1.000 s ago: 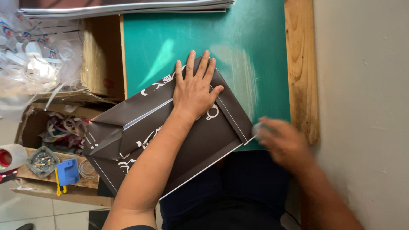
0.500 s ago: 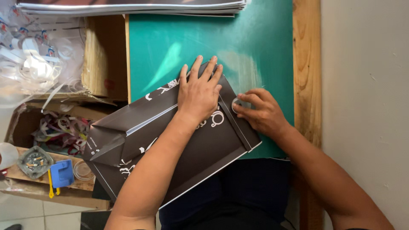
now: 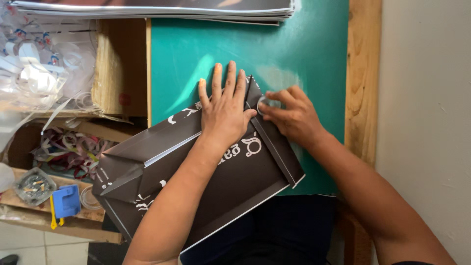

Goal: The person folds printed paper sheets along pre-scored lines by hand and applies adhesive tape to secure the edges, constructing a paper shopping bag.

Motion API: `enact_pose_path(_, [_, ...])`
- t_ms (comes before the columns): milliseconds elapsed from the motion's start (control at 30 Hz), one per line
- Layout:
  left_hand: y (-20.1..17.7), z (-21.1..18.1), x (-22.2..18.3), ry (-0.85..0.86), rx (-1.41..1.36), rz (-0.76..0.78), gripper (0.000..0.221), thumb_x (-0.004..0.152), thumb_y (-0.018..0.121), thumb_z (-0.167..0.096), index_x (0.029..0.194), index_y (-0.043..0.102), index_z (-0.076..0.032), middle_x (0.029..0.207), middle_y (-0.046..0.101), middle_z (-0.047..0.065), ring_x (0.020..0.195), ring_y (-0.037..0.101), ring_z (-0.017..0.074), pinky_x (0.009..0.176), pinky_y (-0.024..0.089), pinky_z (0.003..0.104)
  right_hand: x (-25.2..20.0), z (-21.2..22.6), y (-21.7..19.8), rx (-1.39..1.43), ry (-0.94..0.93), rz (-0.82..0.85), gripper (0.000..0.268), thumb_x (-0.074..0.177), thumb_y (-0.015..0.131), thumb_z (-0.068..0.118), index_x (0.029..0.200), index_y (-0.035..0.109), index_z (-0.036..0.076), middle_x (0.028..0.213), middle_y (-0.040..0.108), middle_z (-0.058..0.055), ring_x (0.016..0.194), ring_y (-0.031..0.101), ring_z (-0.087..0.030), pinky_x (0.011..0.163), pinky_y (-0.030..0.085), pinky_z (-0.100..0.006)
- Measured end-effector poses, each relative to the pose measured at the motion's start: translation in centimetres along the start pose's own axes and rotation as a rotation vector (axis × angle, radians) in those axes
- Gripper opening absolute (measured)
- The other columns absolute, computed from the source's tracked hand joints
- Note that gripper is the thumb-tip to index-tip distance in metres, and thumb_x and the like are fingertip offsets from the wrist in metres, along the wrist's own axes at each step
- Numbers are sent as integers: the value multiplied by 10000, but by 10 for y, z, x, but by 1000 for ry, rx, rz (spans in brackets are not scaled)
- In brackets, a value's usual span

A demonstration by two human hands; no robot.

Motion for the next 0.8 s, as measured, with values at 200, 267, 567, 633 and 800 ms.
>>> enact_pose_path(200, [1,2,-2,-16,-31,40,908,823,776,-421,1544,380,-38,1682,179,145,1558,72,374,1205,56,662,26,-11,7,-20,58,-56,263,888,807,210,1148,788,175,1231,675,-57,995,593,-284,869,512,-399])
enact_pose_path(267, [2,1,-1,-19,-45,43,904,823,772,-420,1545,380,-43,1682,175,141,1560,66,368,1207,52,663,30,-12,7,-49,66,-66,254,883,809,211,1135,793,183,1233,673,-55,978,582,-280,862,508,-396])
enact_pose_path(567, [3,-5,-6,94,47,-27,850,895,734,-386,1582,362,-50,1687,194,93,1562,95,337,1191,67,720,31,-14,12,-86,146,-158,244,906,803,208,1149,801,196,1234,685,-19,939,560,-252,871,499,-381])
enact_pose_path(633, [2,-8,-9,125,67,-48,817,897,717,-364,1571,380,-49,1688,211,72,1560,104,337,1175,79,727,24,-10,8,-100,164,-181,239,913,796,208,1151,798,189,1225,685,-25,961,567,-263,880,497,-391])
enact_pose_path(800, [3,-14,-13,229,77,-90,657,963,655,-315,1542,452,-78,1681,287,34,1565,145,335,1200,114,706,-36,19,-8,-48,216,-199,248,949,742,165,1194,777,152,1233,665,-94,1087,586,-316,958,469,-456])
Point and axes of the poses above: each hand's wrist, its own x-axis towards the middle knuckle, its own y-axis out of the palm, z = x × y, the point moved 8 cm from there along x, towards the middle knuckle
